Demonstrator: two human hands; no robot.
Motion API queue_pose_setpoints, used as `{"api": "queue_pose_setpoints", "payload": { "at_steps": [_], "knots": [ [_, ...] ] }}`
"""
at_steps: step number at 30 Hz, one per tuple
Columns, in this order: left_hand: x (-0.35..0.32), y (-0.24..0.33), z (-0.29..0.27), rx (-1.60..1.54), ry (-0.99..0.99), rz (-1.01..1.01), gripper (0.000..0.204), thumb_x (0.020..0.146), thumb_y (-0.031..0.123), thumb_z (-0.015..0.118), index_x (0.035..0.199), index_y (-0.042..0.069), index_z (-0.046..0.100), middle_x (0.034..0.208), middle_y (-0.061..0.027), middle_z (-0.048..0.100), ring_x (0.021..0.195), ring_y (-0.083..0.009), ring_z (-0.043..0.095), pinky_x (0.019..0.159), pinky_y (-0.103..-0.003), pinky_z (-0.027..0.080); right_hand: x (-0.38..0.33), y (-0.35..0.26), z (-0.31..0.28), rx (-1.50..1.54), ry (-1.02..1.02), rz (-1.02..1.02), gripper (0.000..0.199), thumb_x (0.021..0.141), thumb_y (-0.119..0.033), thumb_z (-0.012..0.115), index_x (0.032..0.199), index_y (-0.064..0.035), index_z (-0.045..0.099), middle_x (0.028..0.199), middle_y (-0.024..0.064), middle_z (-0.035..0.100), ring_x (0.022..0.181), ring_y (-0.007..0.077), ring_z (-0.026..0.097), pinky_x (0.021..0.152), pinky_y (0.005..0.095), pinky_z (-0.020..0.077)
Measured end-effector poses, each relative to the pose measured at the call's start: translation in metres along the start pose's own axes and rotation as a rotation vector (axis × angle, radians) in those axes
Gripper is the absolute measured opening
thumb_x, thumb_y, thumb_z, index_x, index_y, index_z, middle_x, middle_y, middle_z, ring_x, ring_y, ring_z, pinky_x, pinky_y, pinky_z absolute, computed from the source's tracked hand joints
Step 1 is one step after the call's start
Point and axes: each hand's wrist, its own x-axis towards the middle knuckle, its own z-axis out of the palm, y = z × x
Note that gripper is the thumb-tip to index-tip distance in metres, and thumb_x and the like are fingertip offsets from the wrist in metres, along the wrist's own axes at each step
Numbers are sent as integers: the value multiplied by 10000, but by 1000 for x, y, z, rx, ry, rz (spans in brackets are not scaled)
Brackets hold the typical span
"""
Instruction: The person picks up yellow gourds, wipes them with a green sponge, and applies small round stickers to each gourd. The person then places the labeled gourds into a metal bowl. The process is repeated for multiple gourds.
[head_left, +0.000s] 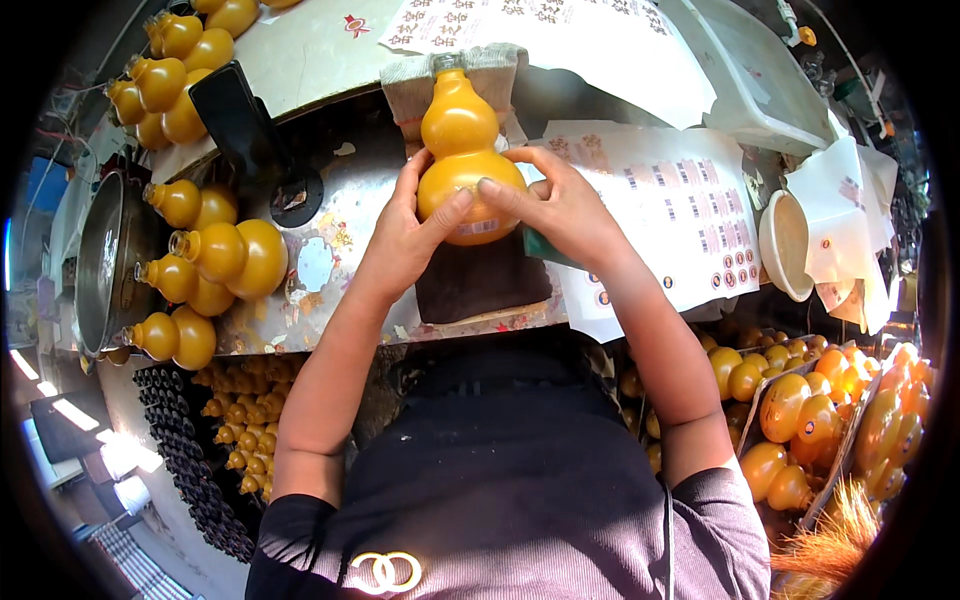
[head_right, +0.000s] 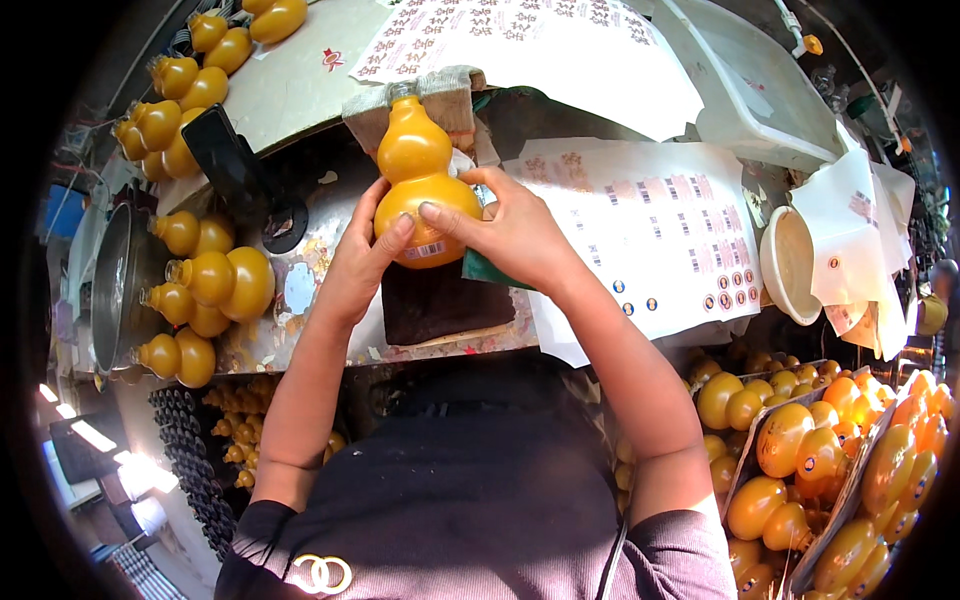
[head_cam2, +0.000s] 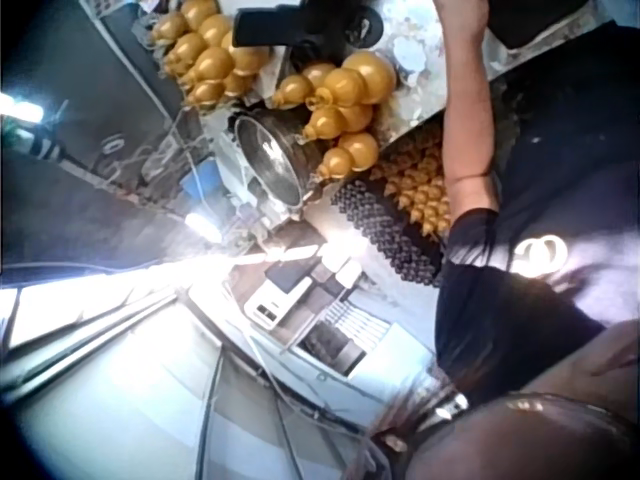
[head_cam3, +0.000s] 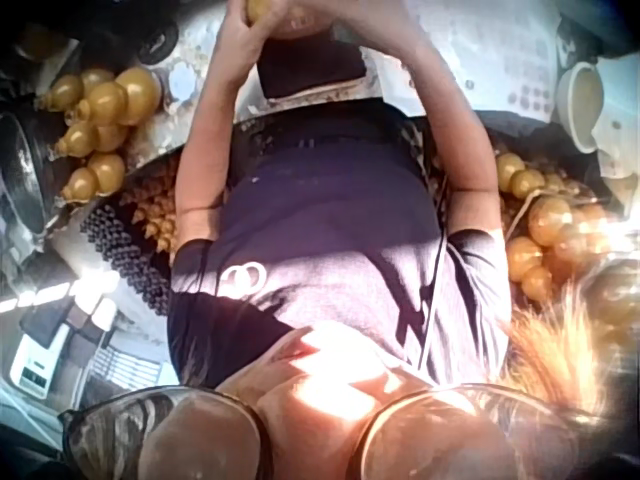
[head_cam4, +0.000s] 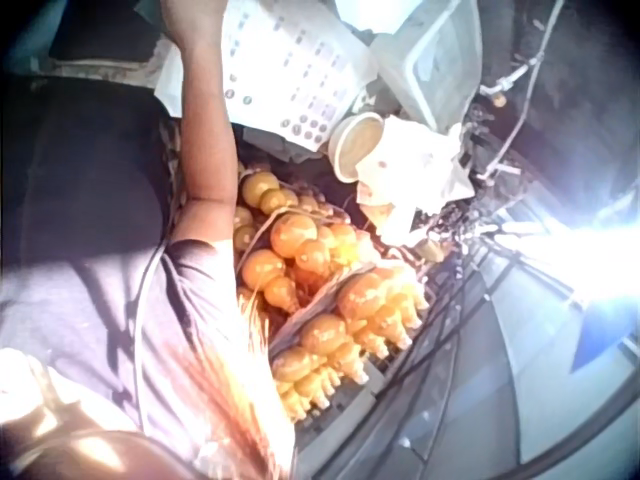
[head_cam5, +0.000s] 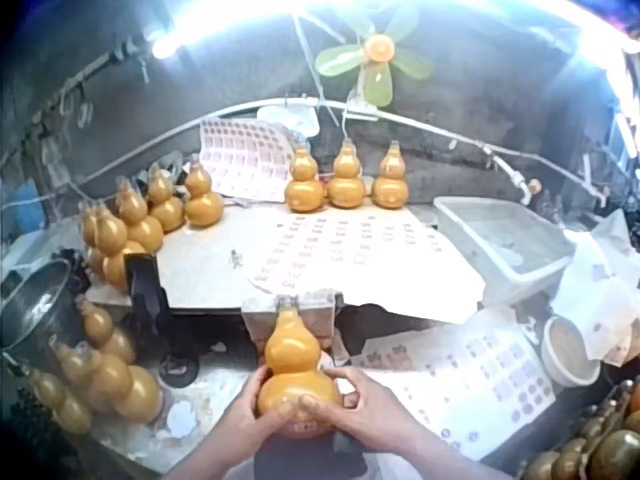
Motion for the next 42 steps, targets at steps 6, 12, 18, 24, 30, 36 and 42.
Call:
{"api": "queue_pose_setpoints", "payload": {
  "at_steps": [6,12,18,24,30,36,42],
  "knots": [
    [3,-7,-5,-143,-46,-68,786,908,428,615,1453,-17,266,1372,-171,444,1294,-222,417,1081,-329,318,4,9,0,215,-91,33,903,774,-629,670,1294,86,484,1132,225,617,1035,229,615,906,317,466],
    [6,-2,-9,-286,-47,-108,721,915,377,606,1435,-17,300,1369,-164,446,1289,-213,417,1084,-327,310,9,9,-4,160,-94,8,905,813,-644,600,1310,100,470,1224,270,575,1158,292,565,990,346,419],
    [10,3,4,-99,60,-45,716,869,349,672,1378,-27,337,1317,-157,469,1225,-208,468,1032,-320,377,13,3,-5,-164,-81,-61,693,911,-536,542,1256,65,533,1166,194,607,1123,223,563,973,306,412],
    [19,5,0,-184,45,-124,723,865,359,675,1373,-30,338,1315,-157,470,1217,-212,474,1027,-315,379,18,10,-6,99,-141,-13,909,824,-675,546,1274,114,502,1230,297,569,1202,359,539,1011,361,405],
    [11,7,5,-143,83,-67,685,897,355,630,1380,-38,346,1298,-157,484,1226,-202,465,1026,-307,375,7,10,0,8,-59,0,890,825,-686,541,1254,94,524,1194,265,599,1158,315,572,992,347,416],
    [15,5,5,-135,67,-78,676,920,373,604,1404,-20,342,1306,-148,487,1238,-192,457,1039,-306,361,9,15,1,182,-97,9,857,835,-672,549,1241,82,539,1149,220,620,1103,259,589,966,326,425],
    [4,-6,-4,-92,-5,-45,733,947,468,539,1447,-10,297,1376,-148,448,1290,-208,418,1083,-316,302,-5,13,6,219,-87,9,767,873,-617,549,1230,61,550,1123,162,623,1051,197,581,930,296,430]
  ]
}}
